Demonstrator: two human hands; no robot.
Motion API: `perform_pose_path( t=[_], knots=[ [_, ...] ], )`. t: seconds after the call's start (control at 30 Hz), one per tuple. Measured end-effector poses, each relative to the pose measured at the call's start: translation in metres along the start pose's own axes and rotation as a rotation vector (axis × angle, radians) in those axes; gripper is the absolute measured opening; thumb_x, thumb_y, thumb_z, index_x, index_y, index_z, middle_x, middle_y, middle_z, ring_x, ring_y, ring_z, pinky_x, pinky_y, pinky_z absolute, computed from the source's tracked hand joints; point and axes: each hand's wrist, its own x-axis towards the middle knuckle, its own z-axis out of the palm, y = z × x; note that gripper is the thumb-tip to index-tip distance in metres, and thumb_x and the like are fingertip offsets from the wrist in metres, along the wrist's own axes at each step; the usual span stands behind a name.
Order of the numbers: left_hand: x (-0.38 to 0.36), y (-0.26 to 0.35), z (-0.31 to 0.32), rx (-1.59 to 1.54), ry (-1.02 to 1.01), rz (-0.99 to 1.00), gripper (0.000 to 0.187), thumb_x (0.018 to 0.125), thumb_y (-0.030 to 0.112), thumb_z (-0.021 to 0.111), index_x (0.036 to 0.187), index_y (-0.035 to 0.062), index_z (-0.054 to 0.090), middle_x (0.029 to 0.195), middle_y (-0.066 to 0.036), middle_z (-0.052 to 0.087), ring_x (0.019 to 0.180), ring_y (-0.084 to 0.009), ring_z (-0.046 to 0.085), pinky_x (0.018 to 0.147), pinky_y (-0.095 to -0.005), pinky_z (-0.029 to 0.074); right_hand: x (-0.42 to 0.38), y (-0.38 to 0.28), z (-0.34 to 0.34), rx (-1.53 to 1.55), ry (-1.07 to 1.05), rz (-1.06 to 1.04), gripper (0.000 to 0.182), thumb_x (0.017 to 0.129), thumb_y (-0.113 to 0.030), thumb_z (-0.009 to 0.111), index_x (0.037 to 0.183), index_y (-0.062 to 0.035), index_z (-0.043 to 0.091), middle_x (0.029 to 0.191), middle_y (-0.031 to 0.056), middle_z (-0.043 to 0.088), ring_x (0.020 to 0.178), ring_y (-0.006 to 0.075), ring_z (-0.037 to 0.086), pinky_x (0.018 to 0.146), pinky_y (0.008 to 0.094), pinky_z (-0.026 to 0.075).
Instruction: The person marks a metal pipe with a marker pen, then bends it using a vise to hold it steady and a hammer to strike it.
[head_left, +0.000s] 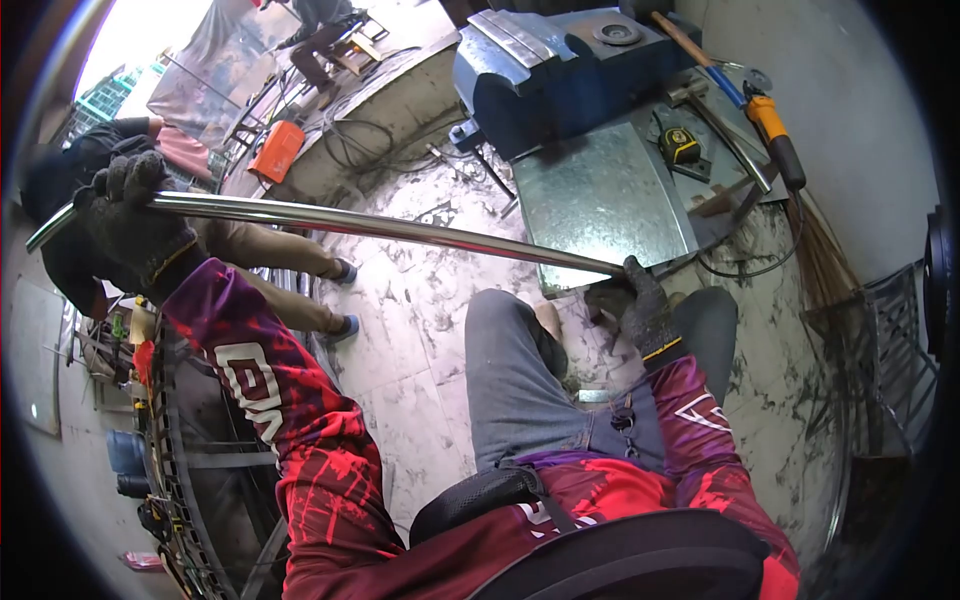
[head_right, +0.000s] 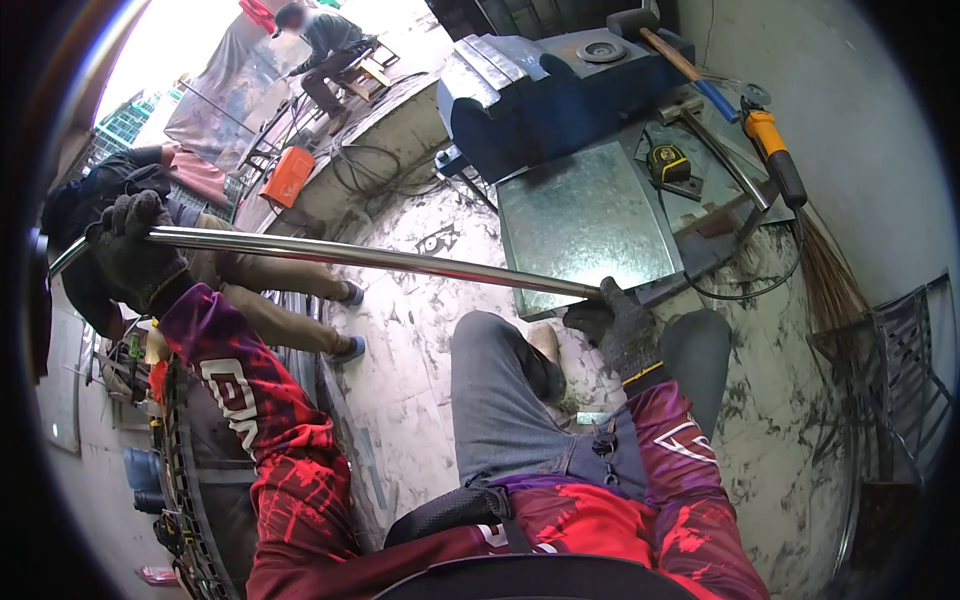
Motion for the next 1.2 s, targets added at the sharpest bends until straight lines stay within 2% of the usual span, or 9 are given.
perform_pose_path(
  t=[0.07,0.3,0.43,0.53,0.8,0.9,1.0,1.13,1.2],
  knots=[
    [0.007,0.004,-0.009,-0.291,-0.008,-0.123,0.026,0.1,0.014,0.051,0.076,0.011,0.042,0.065,0.001,0.037,0.061,-0.017,0.042,0.061,-0.0375,0.04,-0.001,-0.001,0.001,0.0,0.022,0.004,0.059,0.104,-0.048,0.055,0.112,0.01,0.063,0.096,0.0276,0.072,0.081,0.0371,0.072,0.075,0.0457,0.061],
    [0.011,0.01,0.069,-0.15,-0.125,-0.181,0.036,0.102,0.028,0.053,0.07,0.0135,0.044,0.063,-0.001,0.038,0.06,-0.019,0.046,0.063,-0.0406,0.041,-0.003,-0.002,-0.004,0.031,-0.088,0.054,0.051,0.105,-0.042,0.055,0.115,0.0069,0.063,0.095,0.0255,0.072,0.087,0.0357,0.073,0.08,0.047,0.063],
    [0.001,-0.009,0.14,1.824,-0.398,0.86,0.035,0.097,0.029,0.063,0.068,0.0102,0.057,0.067,-0.006,0.051,0.069,-0.027,0.055,0.066,-0.0422,0.044,-0.004,-0.002,-0.007,0.07,-0.113,0.029,0.051,0.105,-0.042,0.057,0.115,0.007,0.063,0.097,0.0264,0.071,0.086,0.0361,0.074,0.079,0.0479,0.063],
    [0.02,0.001,0.129,2.378,-0.394,1.088,0.031,0.092,0.034,0.07,0.07,0.0128,0.066,0.071,-0.007,0.06,0.072,-0.0292,0.061,0.069,-0.0434,0.046,-0.004,-0.003,-0.006,-0.002,-0.103,0.027,0.05,0.105,-0.041,0.057,0.116,0.007,0.062,0.097,0.026,0.071,0.086,0.0359,0.074,0.079,0.0473,0.064],
    [0.106,0.007,0.122,2.241,-0.32,0.902,0.031,0.097,0.042,0.067,0.085,0.0144,0.074,0.081,-0.005,0.069,0.074,-0.0262,0.067,0.074,-0.0369,0.053,-0.011,-0.005,0.003,-0.055,-0.122,-0.043,0.046,0.108,-0.039,0.053,0.118,0.0052,0.059,0.096,0.0228,0.071,0.087,0.0344,0.075,0.08,0.0453,0.064],
    [0.1,-0.013,0.148,2.315,-0.28,0.875,0.033,0.097,0.044,0.067,0.085,0.0136,0.073,0.082,-0.004,0.068,0.078,-0.0234,0.067,0.073,-0.0358,0.053,-0.005,0.0,-0.004,-0.059,-0.095,-0.066,0.067,0.108,-0.055,0.041,0.111,0.0086,0.062,0.094,0.024,0.074,0.09,0.0323,0.074,0.076,0.0401,0.061],
    [0.082,-0.026,0.153,2.175,-0.165,1.117,0.025,0.095,0.037,0.068,0.082,0.0154,0.071,0.084,-0.005,0.068,0.08,-0.0213,0.068,0.075,-0.0356,0.053,-0.006,0.001,-0.003,-0.034,-0.144,-0.051,0.047,0.108,-0.041,0.053,0.119,0.005,0.058,0.095,0.0218,0.071,0.086,0.0324,0.075,0.081,0.0437,0.064],
    [0.103,-0.03,0.131,2.75,-0.352,0.938,0.009,0.085,0.022,0.068,0.078,0.0159,0.068,0.08,-0.004,0.069,0.074,-0.0218,0.068,0.071,-0.0358,0.053,-0.005,0.001,-0.004,0.02,-0.129,-0.061,0.044,0.108,-0.038,0.052,0.119,0.0047,0.058,0.095,0.0206,0.071,0.084,0.0308,0.075,0.08,0.043,0.065],
    [0.104,-0.009,0.128,2.507,-0.615,1.126,0.007,0.085,0.026,0.066,0.087,0.0198,0.07,0.08,-0.002,0.07,0.076,-0.0212,0.069,0.073,-0.0362,0.055,-0.001,0.001,-0.003,0.011,-0.135,-0.049,0.043,0.109,-0.037,0.052,0.119,0.0044,0.059,0.095,0.0199,0.071,0.084,0.0305,0.075,0.079,0.0426,0.065]
  ],
)
